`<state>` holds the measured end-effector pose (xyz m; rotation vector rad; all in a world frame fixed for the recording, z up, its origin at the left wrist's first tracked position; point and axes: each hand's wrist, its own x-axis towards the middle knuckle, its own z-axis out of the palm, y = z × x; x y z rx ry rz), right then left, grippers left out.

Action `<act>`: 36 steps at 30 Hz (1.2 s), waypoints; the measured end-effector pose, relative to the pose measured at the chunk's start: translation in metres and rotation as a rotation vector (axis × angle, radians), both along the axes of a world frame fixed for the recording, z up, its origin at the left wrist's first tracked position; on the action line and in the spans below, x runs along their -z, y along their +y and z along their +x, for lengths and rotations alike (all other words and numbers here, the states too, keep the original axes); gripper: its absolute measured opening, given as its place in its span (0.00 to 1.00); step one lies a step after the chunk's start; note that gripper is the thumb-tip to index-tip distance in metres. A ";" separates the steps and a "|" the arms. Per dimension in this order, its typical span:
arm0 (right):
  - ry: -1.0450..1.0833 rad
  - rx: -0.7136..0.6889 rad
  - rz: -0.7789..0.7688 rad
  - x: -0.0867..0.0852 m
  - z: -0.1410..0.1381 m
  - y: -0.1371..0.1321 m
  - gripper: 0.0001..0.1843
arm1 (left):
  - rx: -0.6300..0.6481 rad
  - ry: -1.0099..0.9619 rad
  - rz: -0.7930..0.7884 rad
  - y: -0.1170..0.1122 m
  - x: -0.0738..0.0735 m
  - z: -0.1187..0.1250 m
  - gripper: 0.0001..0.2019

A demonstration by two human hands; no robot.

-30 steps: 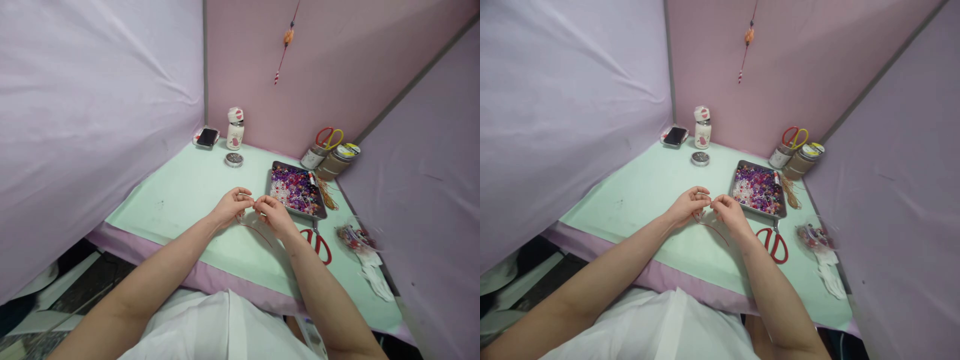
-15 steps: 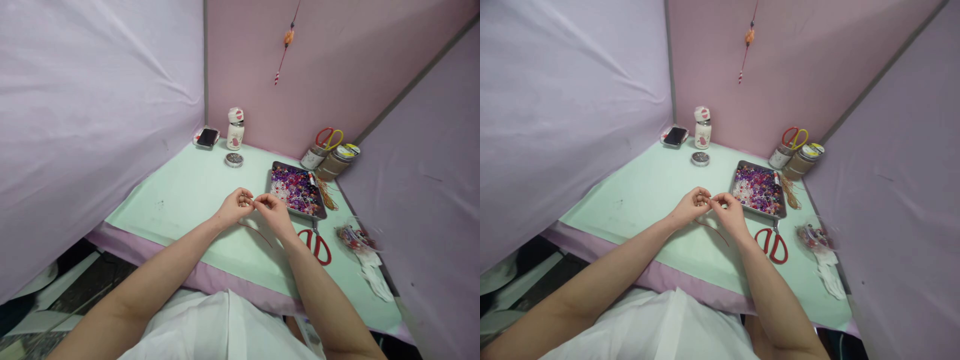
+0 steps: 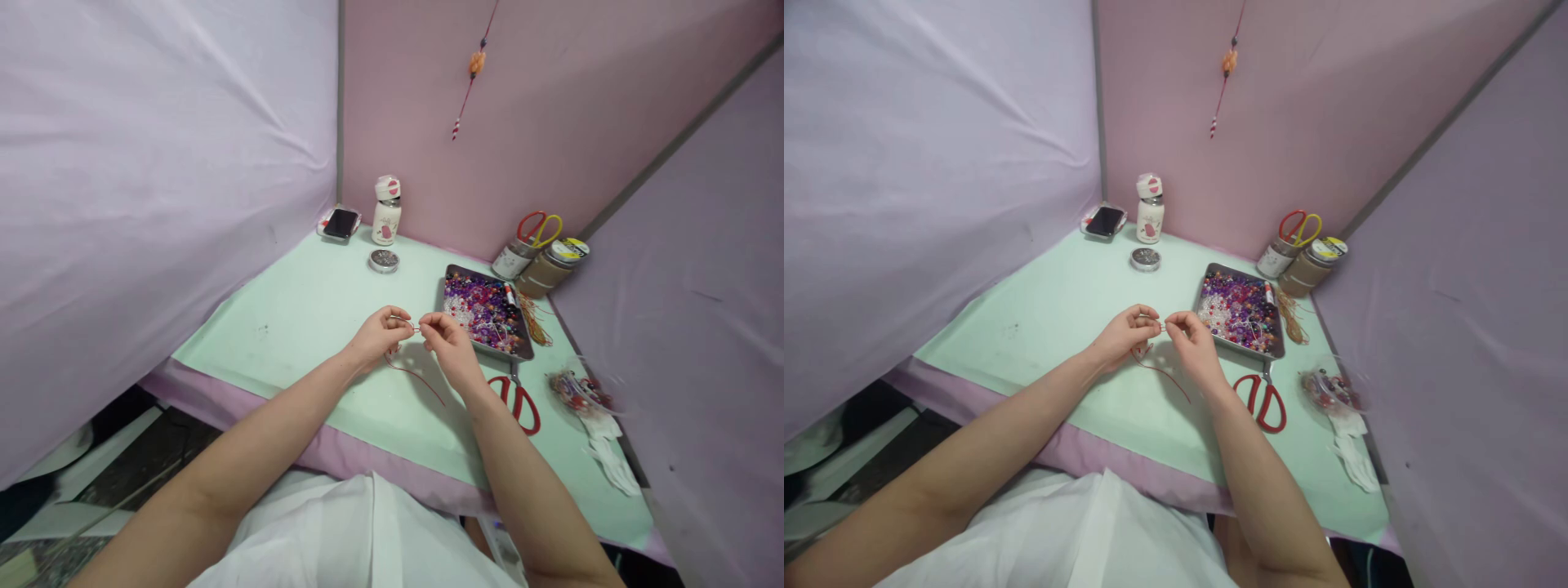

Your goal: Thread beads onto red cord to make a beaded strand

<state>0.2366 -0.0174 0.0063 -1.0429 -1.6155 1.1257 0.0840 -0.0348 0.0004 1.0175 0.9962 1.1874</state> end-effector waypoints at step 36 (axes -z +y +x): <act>-0.073 -0.112 0.010 -0.012 0.007 -0.003 0.08 | 0.266 -0.335 -0.197 0.003 -0.004 -0.011 0.19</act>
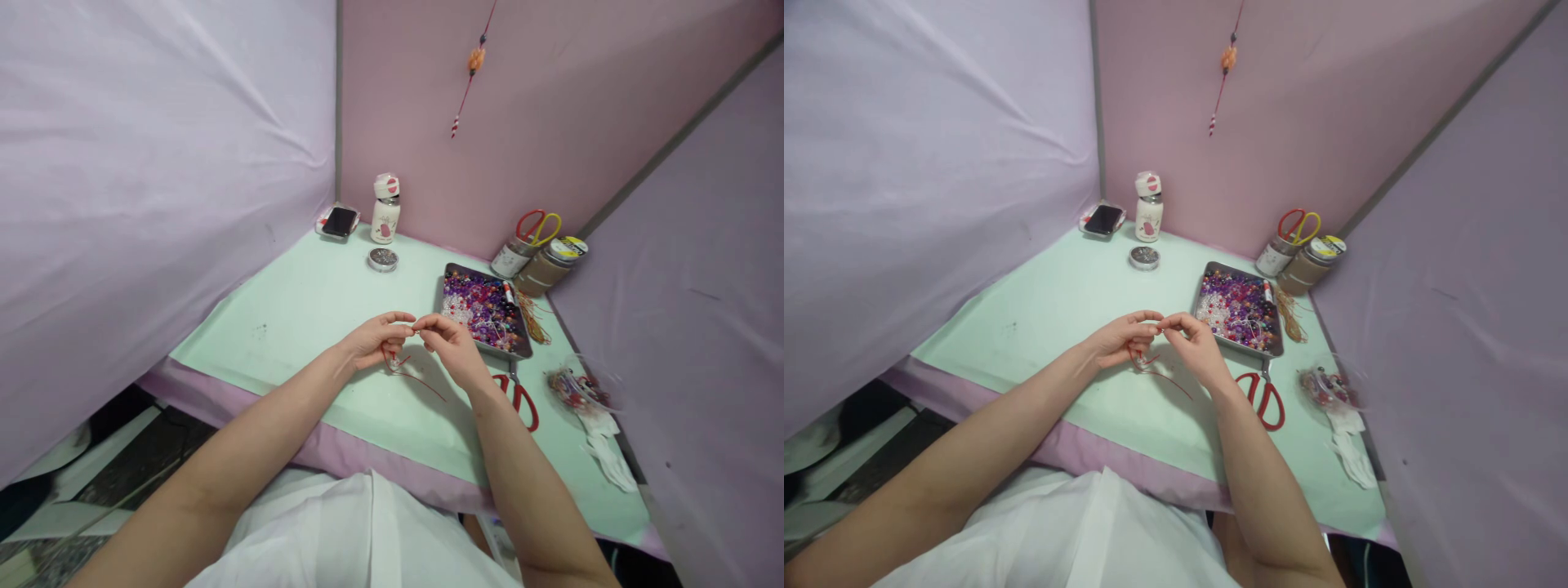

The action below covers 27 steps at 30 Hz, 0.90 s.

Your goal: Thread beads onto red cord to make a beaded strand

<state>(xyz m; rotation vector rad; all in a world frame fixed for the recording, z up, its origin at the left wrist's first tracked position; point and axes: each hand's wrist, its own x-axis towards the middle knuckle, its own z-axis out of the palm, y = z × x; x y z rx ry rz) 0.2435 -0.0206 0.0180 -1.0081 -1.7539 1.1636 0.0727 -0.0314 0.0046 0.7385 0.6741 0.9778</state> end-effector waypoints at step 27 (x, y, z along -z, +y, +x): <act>-0.084 -0.054 0.533 -0.002 0.001 -0.006 0.17 | 0.145 -0.266 -0.207 0.005 0.001 -0.004 0.06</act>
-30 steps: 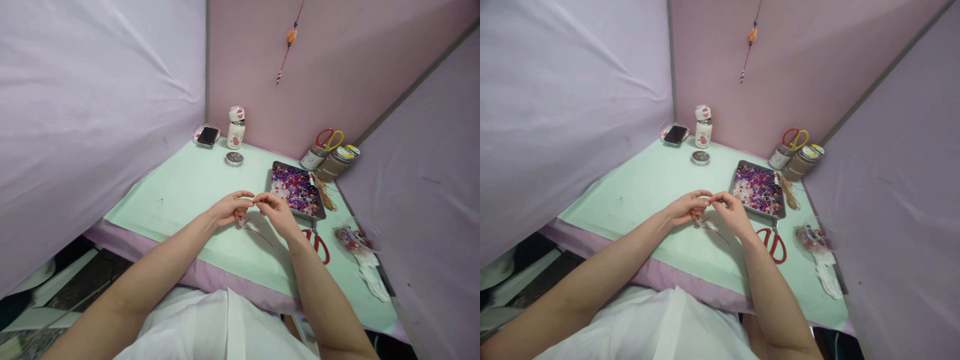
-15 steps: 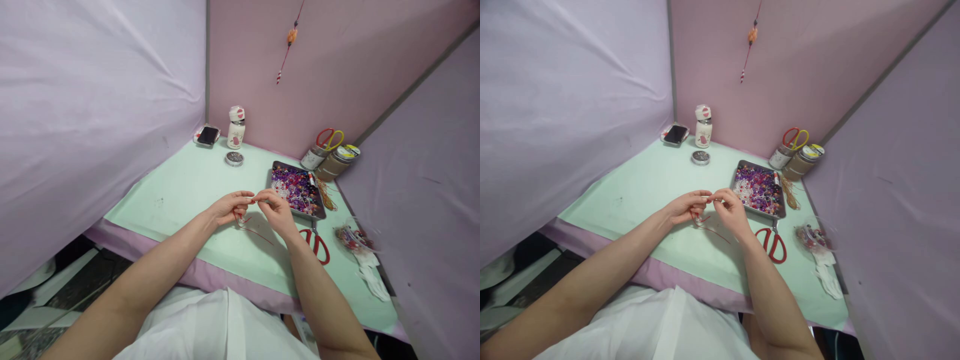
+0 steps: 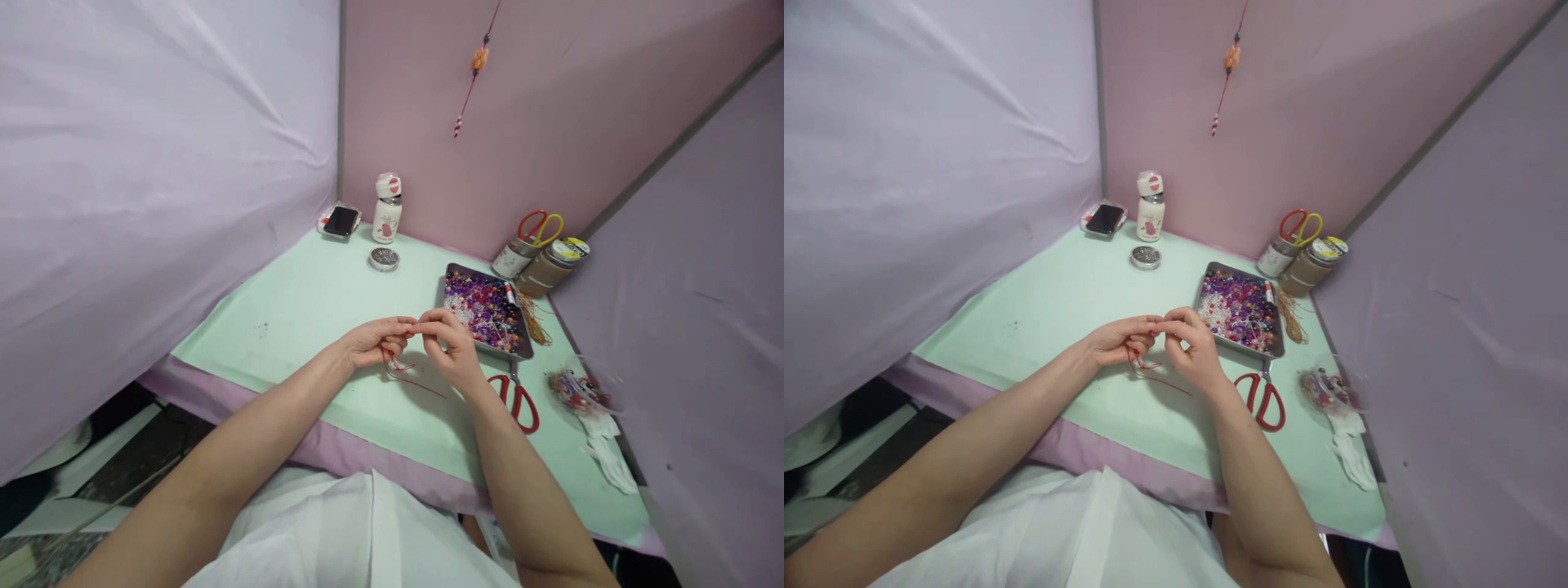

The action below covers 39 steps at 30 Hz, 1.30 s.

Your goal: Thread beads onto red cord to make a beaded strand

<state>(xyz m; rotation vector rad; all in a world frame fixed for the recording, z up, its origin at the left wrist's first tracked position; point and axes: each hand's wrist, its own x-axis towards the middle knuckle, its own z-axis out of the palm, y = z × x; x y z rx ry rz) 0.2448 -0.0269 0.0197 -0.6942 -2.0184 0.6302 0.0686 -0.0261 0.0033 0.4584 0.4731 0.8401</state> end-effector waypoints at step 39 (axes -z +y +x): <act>0.203 0.170 -0.750 0.014 -0.012 0.009 0.09 | -0.563 0.649 0.520 -0.008 0.004 0.017 0.14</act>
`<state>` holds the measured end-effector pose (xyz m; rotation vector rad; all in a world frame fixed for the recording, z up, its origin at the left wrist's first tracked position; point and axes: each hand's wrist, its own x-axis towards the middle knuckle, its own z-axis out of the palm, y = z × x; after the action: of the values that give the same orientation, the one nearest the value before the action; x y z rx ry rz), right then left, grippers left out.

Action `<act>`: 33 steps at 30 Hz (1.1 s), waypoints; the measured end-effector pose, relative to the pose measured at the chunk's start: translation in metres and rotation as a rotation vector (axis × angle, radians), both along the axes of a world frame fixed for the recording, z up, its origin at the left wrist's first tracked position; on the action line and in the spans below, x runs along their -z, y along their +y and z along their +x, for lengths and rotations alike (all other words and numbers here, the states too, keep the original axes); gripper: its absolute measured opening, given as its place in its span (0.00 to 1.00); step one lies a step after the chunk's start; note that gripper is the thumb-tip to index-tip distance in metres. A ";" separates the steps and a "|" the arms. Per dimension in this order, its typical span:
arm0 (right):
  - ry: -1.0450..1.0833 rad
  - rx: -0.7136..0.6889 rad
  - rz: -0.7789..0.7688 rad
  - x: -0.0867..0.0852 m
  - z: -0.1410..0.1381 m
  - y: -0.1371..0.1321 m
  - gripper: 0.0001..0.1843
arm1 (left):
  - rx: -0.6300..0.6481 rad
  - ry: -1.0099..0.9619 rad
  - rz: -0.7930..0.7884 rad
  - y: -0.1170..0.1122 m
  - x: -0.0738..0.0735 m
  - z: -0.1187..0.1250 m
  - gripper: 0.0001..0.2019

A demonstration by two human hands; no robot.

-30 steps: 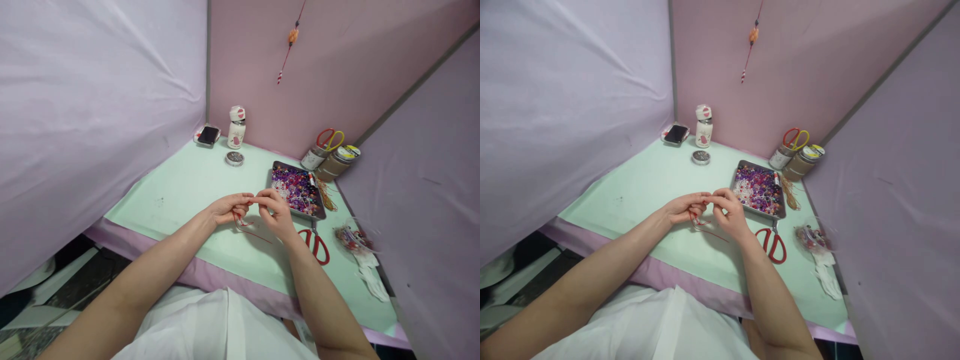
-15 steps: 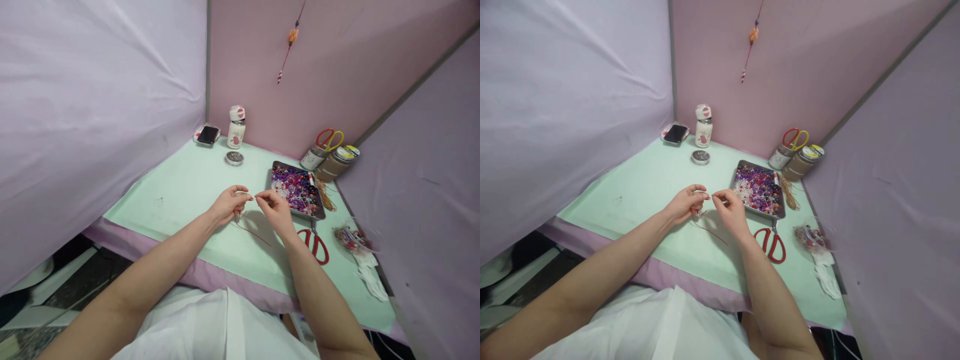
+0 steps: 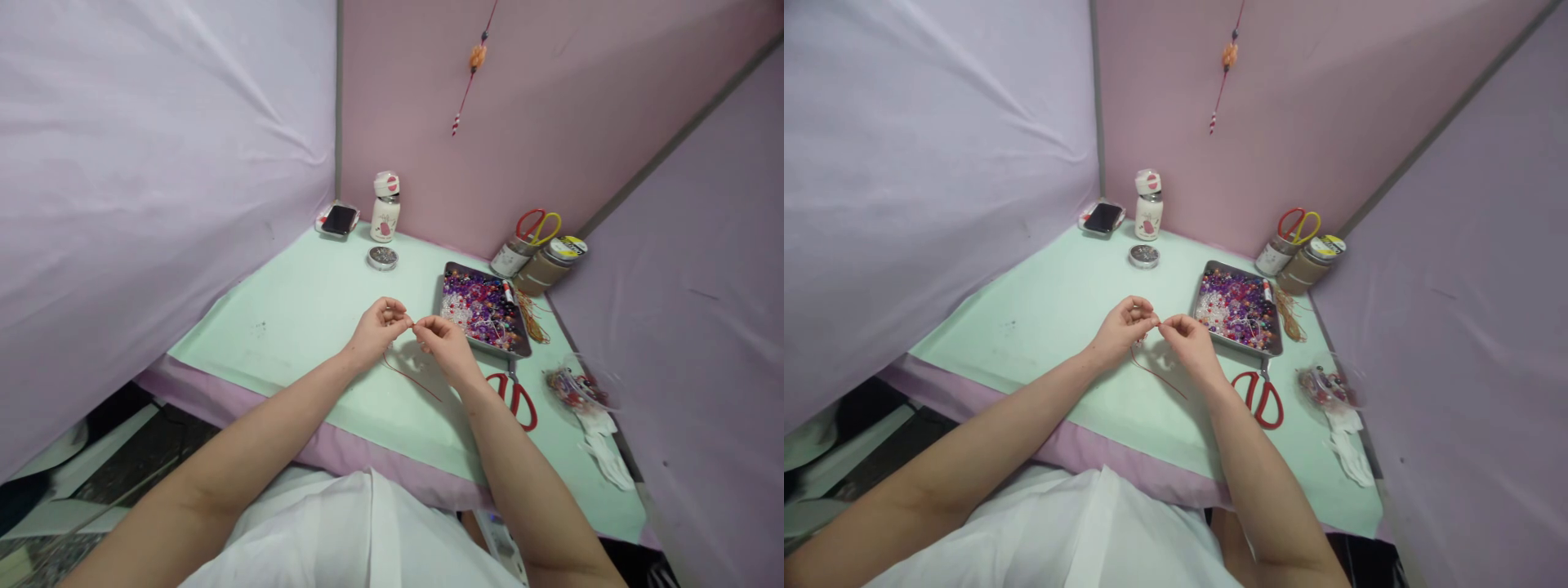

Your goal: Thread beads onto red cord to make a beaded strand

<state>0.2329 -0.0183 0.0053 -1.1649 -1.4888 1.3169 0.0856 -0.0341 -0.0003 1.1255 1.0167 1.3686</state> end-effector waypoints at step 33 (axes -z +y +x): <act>-0.139 0.055 0.138 -0.002 0.000 0.000 0.13 | -0.039 -0.046 -0.035 0.001 0.002 0.000 0.16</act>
<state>0.2331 -0.0183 0.0070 -1.2185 -1.6088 1.0976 0.0859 -0.0330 -0.0025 1.0487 1.0305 1.3966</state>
